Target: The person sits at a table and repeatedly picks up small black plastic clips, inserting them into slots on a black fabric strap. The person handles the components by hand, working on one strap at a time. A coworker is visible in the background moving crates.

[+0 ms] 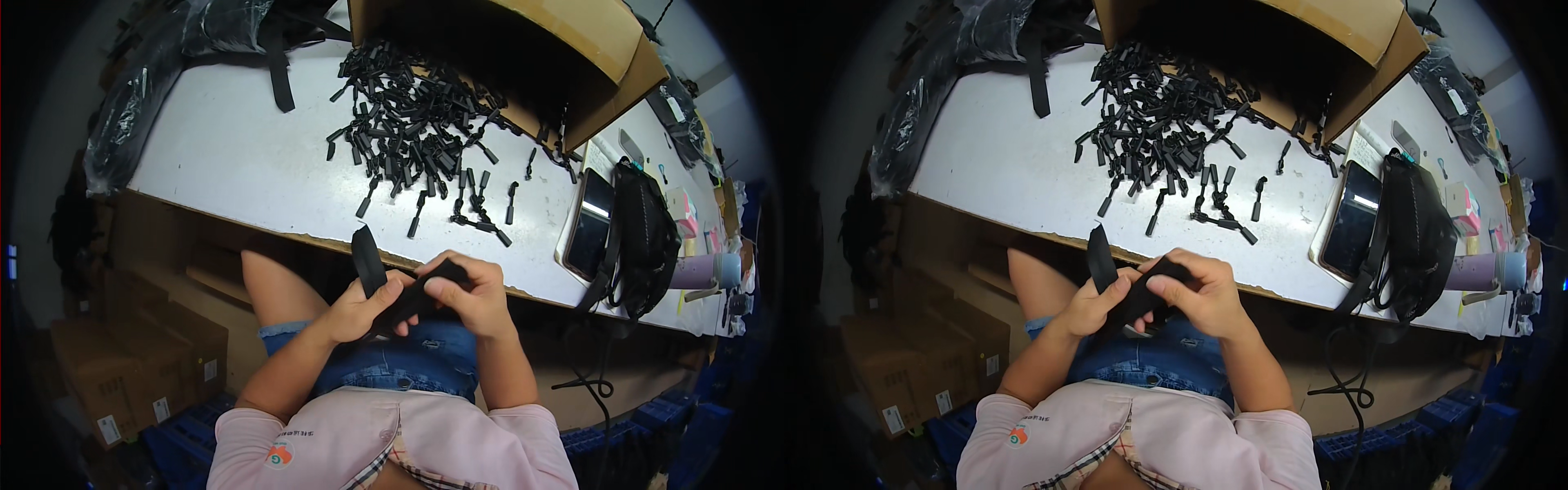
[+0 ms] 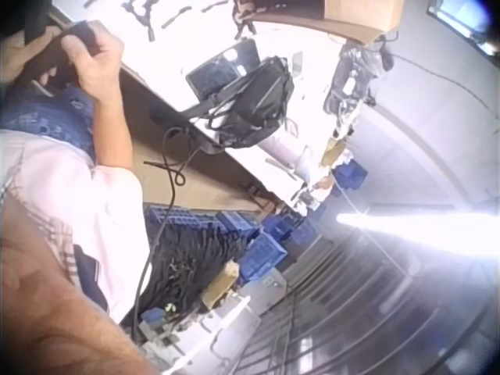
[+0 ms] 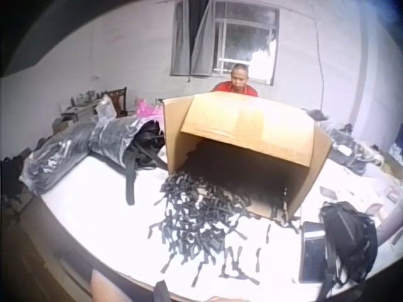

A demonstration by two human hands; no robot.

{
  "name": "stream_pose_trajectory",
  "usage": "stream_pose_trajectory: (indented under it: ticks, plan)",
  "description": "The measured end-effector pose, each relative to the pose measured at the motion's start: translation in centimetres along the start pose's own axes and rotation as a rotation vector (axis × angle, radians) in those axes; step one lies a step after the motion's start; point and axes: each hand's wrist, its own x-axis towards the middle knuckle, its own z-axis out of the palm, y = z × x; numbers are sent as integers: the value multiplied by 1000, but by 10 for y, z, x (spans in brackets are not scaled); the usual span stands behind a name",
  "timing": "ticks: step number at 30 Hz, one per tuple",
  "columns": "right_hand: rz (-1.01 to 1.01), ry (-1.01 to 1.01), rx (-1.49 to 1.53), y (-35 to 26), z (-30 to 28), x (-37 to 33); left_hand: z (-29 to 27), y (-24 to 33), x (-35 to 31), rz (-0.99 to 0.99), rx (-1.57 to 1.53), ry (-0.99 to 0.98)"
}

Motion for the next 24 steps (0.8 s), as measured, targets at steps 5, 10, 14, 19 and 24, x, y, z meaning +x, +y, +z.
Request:
stream_pose_trajectory:
  ticks: [5,10,14,19,24]
  plan:
    - [-84,-100,-335,-11,11,2,-15,-8,5,-21,106,-441]
    - [-262,-44,-535,2,11,4,-8,0,-2,-182,269,-411]
    - [-75,36,-448,1,20,7,-6,-2,-5,-161,232,-343]
    - [-155,33,-385,2,28,25,-11,13,-10,56,-107,-151]
    - [-192,31,-499,-9,49,91,-53,49,-3,386,-506,123]
